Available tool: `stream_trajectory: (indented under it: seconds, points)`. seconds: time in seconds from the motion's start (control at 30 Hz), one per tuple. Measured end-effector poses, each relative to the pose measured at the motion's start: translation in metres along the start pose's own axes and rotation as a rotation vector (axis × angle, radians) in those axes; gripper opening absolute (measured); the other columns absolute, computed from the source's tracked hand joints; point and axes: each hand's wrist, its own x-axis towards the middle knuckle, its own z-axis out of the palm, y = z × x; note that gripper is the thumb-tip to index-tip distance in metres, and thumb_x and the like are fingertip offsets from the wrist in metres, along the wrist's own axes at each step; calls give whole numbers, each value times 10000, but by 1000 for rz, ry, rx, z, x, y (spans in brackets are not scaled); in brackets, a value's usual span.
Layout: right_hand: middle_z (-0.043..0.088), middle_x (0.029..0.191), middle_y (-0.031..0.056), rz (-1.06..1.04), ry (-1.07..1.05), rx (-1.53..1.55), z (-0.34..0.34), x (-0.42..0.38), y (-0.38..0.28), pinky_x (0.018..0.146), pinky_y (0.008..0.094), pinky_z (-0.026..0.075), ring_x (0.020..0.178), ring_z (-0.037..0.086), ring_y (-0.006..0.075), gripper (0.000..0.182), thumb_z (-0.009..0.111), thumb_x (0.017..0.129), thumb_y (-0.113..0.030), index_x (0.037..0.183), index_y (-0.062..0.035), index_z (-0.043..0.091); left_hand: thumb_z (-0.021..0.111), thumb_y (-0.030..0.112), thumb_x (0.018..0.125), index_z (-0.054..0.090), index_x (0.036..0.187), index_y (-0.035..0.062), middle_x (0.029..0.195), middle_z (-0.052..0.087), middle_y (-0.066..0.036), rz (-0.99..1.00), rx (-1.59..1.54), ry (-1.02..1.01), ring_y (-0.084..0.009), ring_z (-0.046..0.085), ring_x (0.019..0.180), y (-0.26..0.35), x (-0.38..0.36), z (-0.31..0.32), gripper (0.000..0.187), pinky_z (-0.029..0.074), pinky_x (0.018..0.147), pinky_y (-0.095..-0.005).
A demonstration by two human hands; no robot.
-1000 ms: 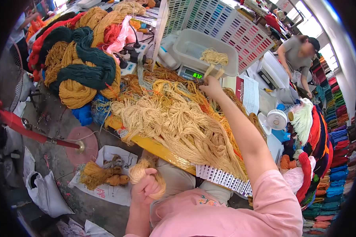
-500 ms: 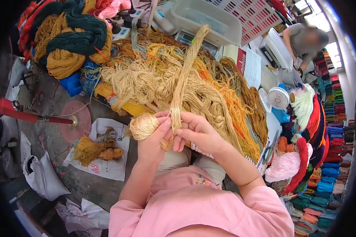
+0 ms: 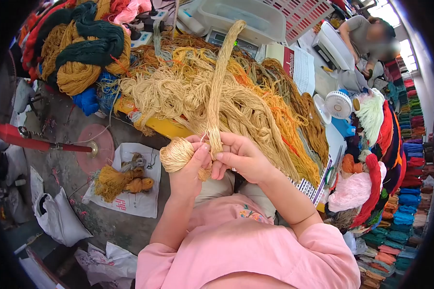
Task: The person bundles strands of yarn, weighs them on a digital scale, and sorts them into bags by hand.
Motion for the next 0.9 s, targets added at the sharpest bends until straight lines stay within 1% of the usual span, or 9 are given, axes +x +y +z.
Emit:
stream_trajectory:
  seconds: [0.17,0.27,0.37,0.4,0.47,0.6,0.7,0.77,0.9]
  points:
    - [536,782,84,-21,-19,-28,-3,-6,5,529,215,459,578,548,120,315,402,784,-27,1092,33,375,521,25,743,464,905,-13,682,486,3,-5,58,17,-45,422,546,-3,-3,3,176,354,495,-164]
    - [537,759,75,-36,-12,-49,-2,-7,11,533,215,459,582,549,117,303,408,786,-32,1082,28,384,507,37,756,443,928,-13,667,493,4,114,241,53,-42,425,551,-7,-5,1,190,353,494,-161]
    - [545,756,76,-21,40,-30,3,-9,7,523,209,457,585,550,115,282,417,786,-34,1059,33,399,513,38,757,440,931,-6,687,506,4,-9,-10,20,-35,442,579,-3,-5,0,193,359,504,-155]
    - [545,756,76,-22,39,-30,3,-9,8,523,209,457,585,550,115,282,417,786,-34,1059,33,399,513,38,757,440,931,-6,687,506,4,-8,-10,20,-35,442,579,-3,-6,-1,193,359,504,-155]
    - [559,722,76,-5,90,-23,4,-9,10,495,203,453,547,548,115,215,440,779,-37,976,44,466,521,30,749,440,982,-7,780,506,-6,16,-25,14,-57,470,664,-4,-9,-3,249,387,595,-177]
    - [566,686,78,64,143,-112,2,-8,17,453,197,447,503,542,113,141,462,772,-40,864,46,525,520,32,752,446,974,-5,794,505,-4,59,-29,21,-64,475,679,-11,-11,-8,237,392,617,-186]
    - [567,651,79,-7,200,24,3,-8,23,428,200,449,477,541,118,111,481,761,-40,803,40,546,526,35,748,473,944,10,830,497,-16,124,10,3,-68,477,694,-12,-13,-8,205,394,632,-190]
    - [573,673,95,-7,276,317,5,-8,23,416,201,454,500,555,126,110,481,756,-35,805,43,543,528,34,746,510,885,24,885,477,-33,193,39,-37,-72,470,730,-9,-14,-4,140,391,644,-193]
    - [583,692,105,-21,225,504,3,-10,28,413,184,443,532,567,124,124,509,750,-75,795,30,559,525,27,743,534,820,28,939,452,-44,179,60,-103,-78,459,766,-11,-13,-7,77,387,653,-194]
